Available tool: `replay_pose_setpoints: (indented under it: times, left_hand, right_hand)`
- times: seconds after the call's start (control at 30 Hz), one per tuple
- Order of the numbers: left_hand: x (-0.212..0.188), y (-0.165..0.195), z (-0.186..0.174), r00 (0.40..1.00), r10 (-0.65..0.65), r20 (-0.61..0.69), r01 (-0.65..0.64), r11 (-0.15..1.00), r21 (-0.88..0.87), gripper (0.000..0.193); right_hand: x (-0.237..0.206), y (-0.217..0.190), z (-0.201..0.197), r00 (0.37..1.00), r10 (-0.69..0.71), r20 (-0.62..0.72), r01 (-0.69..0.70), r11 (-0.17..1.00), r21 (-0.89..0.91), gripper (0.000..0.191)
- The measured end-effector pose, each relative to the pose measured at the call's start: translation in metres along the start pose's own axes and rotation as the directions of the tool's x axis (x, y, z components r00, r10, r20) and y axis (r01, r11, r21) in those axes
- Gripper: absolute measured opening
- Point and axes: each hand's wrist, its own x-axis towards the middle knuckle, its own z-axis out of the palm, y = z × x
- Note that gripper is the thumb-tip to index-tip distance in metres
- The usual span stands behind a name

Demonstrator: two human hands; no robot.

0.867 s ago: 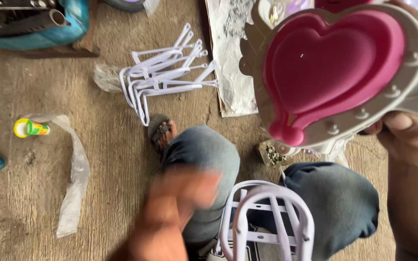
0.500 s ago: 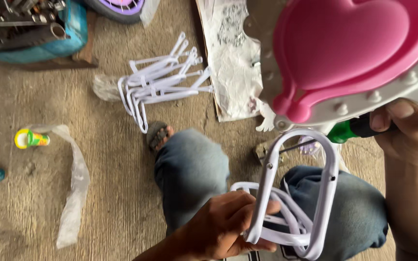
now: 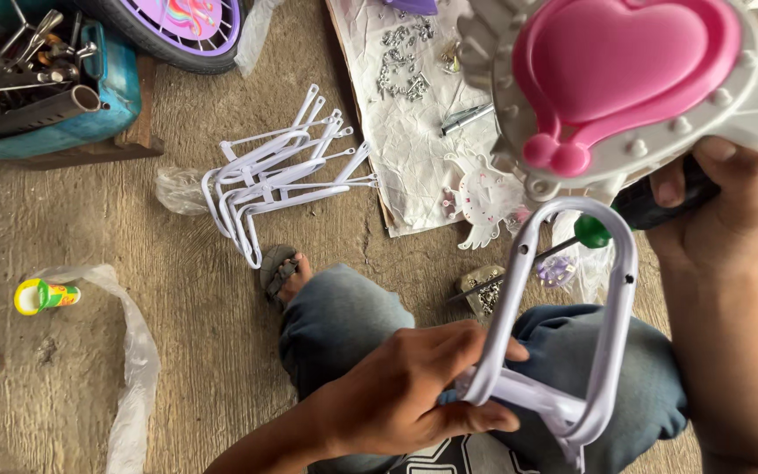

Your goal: The person sits on the floor and attaches a pink heart-shaped decorative panel with a crown and wings to a white metal bicycle frame bracket. They align the panel, pick screws from a container, and drive them in with a screwdriver, turning the assembly over to fasten the other side.

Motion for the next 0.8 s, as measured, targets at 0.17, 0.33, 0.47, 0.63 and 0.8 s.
replay_pose_setpoints:
  times: [0.17, 0.33, 0.47, 0.63, 0.8]
  left_hand:
    - [0.018, -0.004, -0.008, 0.997, 0.017, 0.078, -0.017, 1.0, -0.002, 0.056]
    - [0.035, -0.005, -0.027, 0.977, 0.175, -0.122, -0.165, 0.982, 0.091, 0.069]
    - [0.088, -0.025, -0.051, 0.866, 0.455, -0.207, -0.17, 0.659, 0.733, 0.075]
    - [0.141, -0.059, -0.053, 0.799, 0.602, -0.01, -0.355, 0.484, 0.8, 0.068]
    - [0.135, -0.064, -0.044, 0.782, 0.622, 0.027, -0.428, 0.506, 0.749, 0.057]
  right_hand:
    - [0.0, 0.015, -0.016, 0.982, 0.097, -0.164, -0.086, 0.994, 0.075, 0.015]
    - [-0.007, 0.016, -0.038, 0.98, 0.102, -0.168, -0.085, 0.991, 0.104, 0.019]
    - [-0.015, 0.012, -0.045, 0.996, 0.039, -0.075, -0.037, 0.999, 0.038, 0.021]
    - [-0.026, -0.005, -0.047, 0.999, -0.01, -0.033, 0.01, 1.0, 0.015, 0.022]
    - [-0.056, -0.013, -0.054, 0.987, -0.003, -0.161, -0.002, 1.0, -0.031, 0.025]
